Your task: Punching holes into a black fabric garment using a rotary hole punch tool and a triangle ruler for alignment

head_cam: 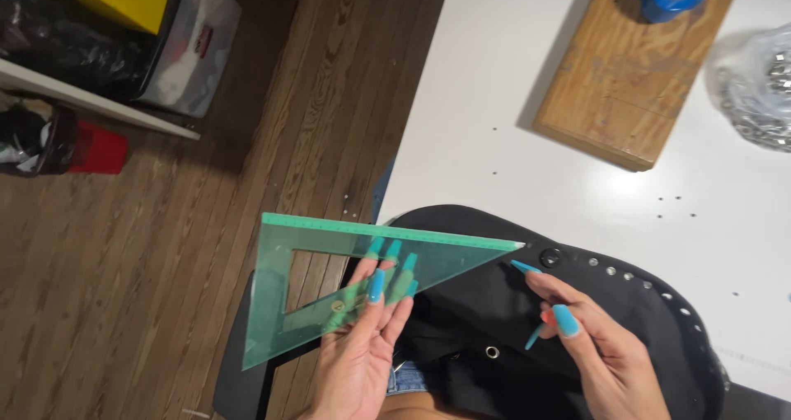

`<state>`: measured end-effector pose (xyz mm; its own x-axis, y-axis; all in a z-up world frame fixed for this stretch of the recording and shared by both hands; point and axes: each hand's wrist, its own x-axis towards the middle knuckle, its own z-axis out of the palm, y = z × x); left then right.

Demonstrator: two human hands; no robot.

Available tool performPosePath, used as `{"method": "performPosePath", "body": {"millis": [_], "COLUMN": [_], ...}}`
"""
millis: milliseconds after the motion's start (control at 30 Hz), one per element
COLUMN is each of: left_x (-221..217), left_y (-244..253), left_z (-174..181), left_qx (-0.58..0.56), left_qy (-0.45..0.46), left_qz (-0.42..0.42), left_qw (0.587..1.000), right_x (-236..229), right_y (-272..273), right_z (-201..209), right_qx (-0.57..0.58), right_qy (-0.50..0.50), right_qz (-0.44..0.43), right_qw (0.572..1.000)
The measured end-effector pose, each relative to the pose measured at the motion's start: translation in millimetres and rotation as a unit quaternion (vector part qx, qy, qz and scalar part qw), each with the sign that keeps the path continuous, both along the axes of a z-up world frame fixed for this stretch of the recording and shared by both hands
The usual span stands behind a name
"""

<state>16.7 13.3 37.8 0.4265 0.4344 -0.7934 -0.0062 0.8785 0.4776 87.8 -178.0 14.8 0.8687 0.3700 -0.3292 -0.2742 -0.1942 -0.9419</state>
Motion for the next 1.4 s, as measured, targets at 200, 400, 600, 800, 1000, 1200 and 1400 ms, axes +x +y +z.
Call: {"method": "performPosePath", "body": {"millis": [200,400,600,800,1000,1200,1400], "left_x": [-0.6,-8.8,-10.9,-14.3,-31.2,-18.5,10.3], "left_y": [-1.7,1.0,-26.9,-46.2,-42.1,-56.0,-28.0], "left_z": [-1.3,0.6,-6.9,3.6,-31.6,-21.5,32.2], "left_qx": [-0.014,-0.039,-0.18,-0.318,-0.216,-0.208,0.122], "left_qy": [-0.002,-0.04,-0.065,0.013,-0.351,-0.288,-0.198], "left_qz": [0.013,0.005,-0.026,-0.213,-0.455,-0.457,-0.706], "left_qw": [1.0,0.998,0.981,0.924,0.789,0.816,0.669], "right_x": [-2.8,-6.0,-12.1,-12.7,3.2,5.5,28.6], "right_y": [-12.4,-14.1,-16.4,-24.2,-27.9,-44.1,-58.8], "right_z": [-3.6,-2.0,3.1,4.3,14.2,-7.2,-27.4], "right_qx": [0.038,0.198,0.217,0.111,0.009,-0.376,-0.551], "right_qy": [0.057,0.046,0.024,0.016,0.005,-0.393,-0.429], "right_qz": [-0.051,-0.096,-0.148,-0.273,-0.337,-0.122,-0.104], "right_qw": [0.996,0.975,0.965,0.955,0.941,0.83,0.709]}}
